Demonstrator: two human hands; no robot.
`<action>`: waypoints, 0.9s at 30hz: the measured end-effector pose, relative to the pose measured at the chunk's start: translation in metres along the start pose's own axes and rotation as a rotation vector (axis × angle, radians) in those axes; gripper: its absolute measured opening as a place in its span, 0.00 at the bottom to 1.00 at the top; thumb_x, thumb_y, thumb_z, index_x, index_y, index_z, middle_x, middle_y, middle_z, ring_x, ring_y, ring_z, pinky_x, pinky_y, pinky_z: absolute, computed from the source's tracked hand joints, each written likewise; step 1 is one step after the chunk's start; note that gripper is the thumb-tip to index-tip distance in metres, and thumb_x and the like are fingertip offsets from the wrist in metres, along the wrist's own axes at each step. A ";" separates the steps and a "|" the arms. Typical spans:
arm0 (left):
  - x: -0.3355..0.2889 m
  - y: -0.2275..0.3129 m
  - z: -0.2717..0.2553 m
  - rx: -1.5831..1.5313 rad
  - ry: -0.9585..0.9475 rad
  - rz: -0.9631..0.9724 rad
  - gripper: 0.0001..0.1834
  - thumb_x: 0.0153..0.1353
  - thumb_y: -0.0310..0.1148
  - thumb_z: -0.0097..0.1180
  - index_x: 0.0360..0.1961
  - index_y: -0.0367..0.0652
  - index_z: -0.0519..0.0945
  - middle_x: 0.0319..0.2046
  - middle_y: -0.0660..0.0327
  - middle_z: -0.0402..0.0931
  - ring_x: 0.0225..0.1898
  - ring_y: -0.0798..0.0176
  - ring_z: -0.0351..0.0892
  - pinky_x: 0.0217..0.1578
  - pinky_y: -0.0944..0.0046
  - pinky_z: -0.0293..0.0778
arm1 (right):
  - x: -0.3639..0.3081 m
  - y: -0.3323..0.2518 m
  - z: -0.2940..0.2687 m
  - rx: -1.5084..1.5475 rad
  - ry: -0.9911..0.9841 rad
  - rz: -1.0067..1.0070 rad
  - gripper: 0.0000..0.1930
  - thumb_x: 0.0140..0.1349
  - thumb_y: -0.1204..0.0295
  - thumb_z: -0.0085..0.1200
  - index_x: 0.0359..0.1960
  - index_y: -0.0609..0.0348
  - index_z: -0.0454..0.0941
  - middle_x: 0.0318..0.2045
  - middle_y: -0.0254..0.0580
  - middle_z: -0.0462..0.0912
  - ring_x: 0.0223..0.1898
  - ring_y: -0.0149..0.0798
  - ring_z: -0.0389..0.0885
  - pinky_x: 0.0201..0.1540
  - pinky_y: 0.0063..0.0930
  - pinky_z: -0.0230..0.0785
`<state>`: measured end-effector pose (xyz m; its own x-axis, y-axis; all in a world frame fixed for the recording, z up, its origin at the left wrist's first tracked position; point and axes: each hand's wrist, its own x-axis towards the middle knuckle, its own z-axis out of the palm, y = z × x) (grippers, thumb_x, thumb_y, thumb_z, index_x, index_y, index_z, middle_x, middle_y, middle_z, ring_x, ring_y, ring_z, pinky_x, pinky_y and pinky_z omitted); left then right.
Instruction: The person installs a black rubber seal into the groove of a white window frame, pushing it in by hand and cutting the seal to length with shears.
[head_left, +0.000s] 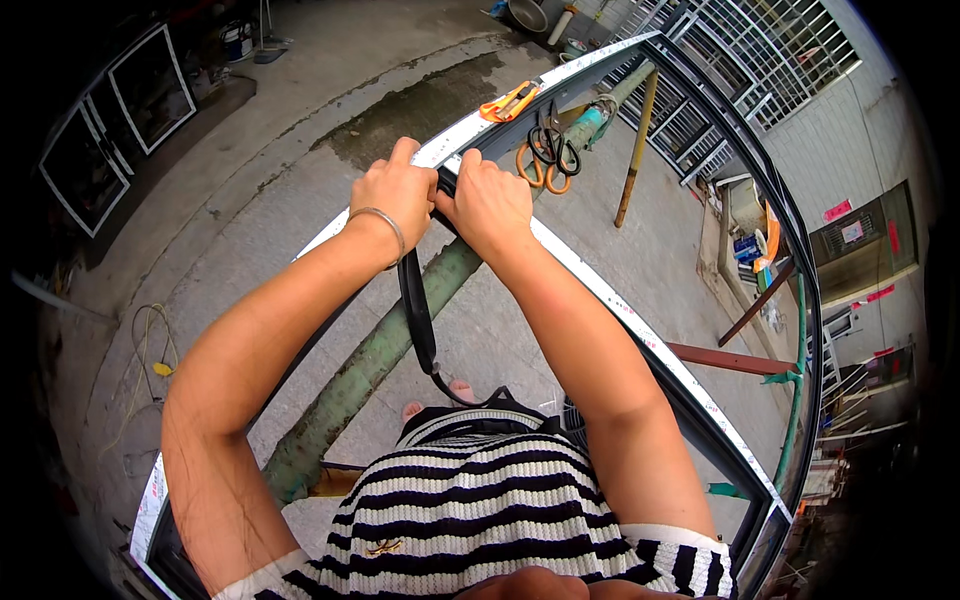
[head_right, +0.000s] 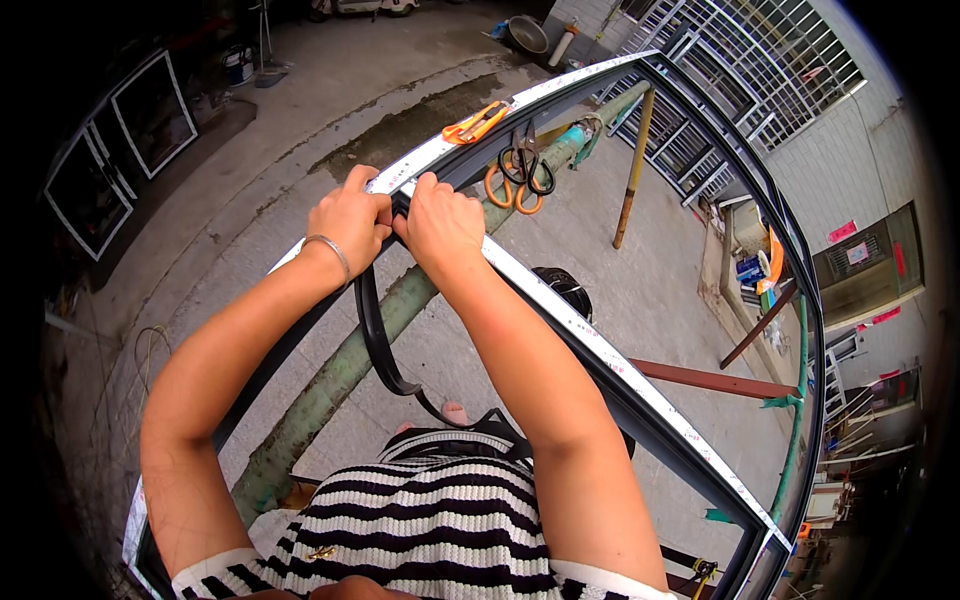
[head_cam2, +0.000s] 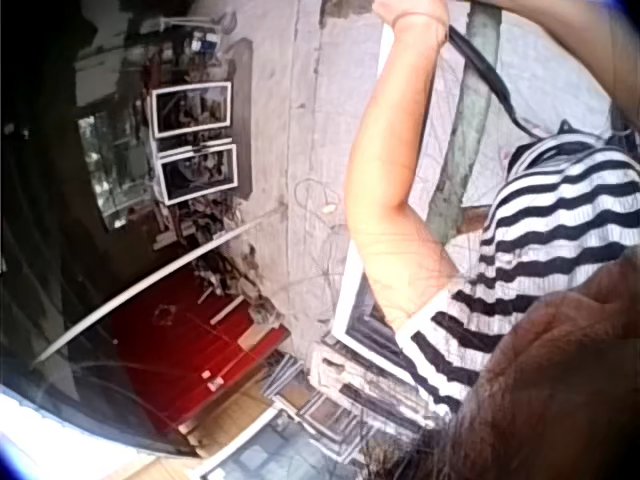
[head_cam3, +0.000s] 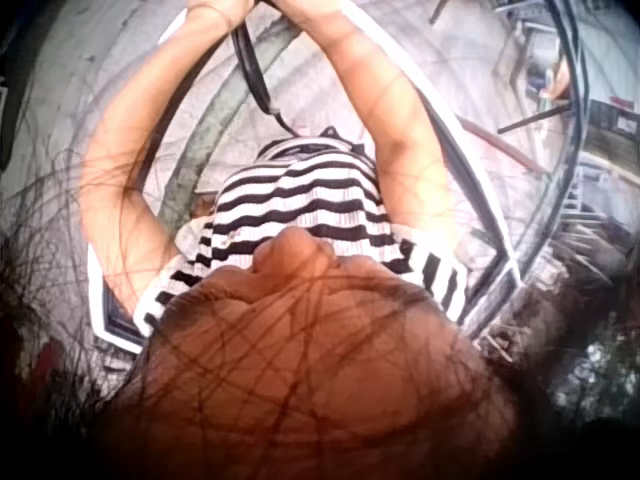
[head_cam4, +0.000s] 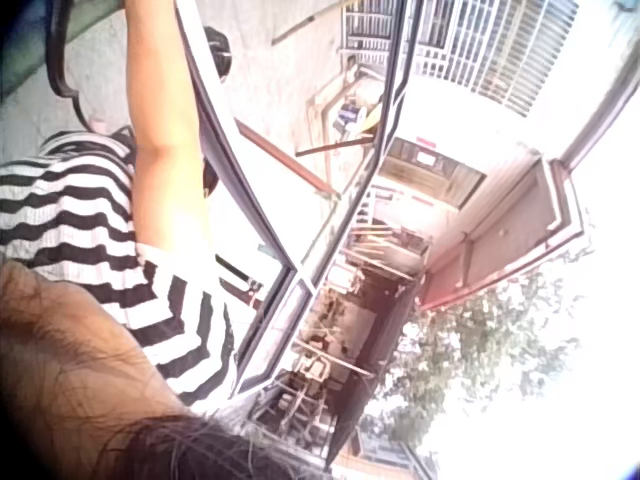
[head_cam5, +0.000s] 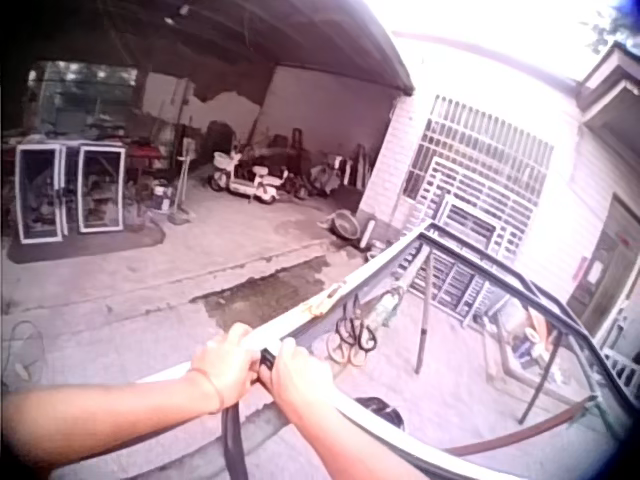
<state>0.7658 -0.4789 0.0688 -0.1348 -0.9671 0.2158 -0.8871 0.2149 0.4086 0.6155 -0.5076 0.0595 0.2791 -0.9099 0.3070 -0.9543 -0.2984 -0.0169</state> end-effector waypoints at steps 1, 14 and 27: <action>0.000 0.000 0.001 0.010 -0.008 -0.003 0.04 0.54 0.29 0.70 0.30 0.47 0.85 0.63 0.59 0.72 0.52 0.46 0.82 0.50 0.46 0.79 | -0.001 0.001 0.003 0.017 -0.010 0.006 0.28 0.58 0.48 0.68 0.39 0.62 0.72 0.33 0.54 0.87 0.33 0.54 0.89 0.35 0.45 0.81; -0.001 -0.002 0.000 0.007 0.025 0.044 0.02 0.54 0.28 0.67 0.28 0.46 0.85 0.64 0.57 0.71 0.55 0.47 0.80 0.51 0.47 0.79 | -0.049 0.034 -0.018 0.030 -0.054 -0.031 0.26 0.56 0.59 0.71 0.44 0.61 0.69 0.39 0.51 0.83 0.39 0.55 0.87 0.39 0.47 0.81; 0.000 -0.004 0.004 0.005 0.037 0.092 0.05 0.53 0.28 0.68 0.29 0.42 0.84 0.65 0.53 0.70 0.59 0.46 0.78 0.56 0.49 0.77 | -0.032 0.024 -0.017 -0.066 -0.032 -0.008 0.26 0.60 0.50 0.68 0.38 0.62 0.74 0.27 0.52 0.87 0.30 0.53 0.89 0.33 0.44 0.81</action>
<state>0.7677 -0.4806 0.0637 -0.1996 -0.9376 0.2847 -0.8741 0.3017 0.3807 0.5821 -0.4801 0.0657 0.2888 -0.9167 0.2760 -0.9568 -0.2867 0.0489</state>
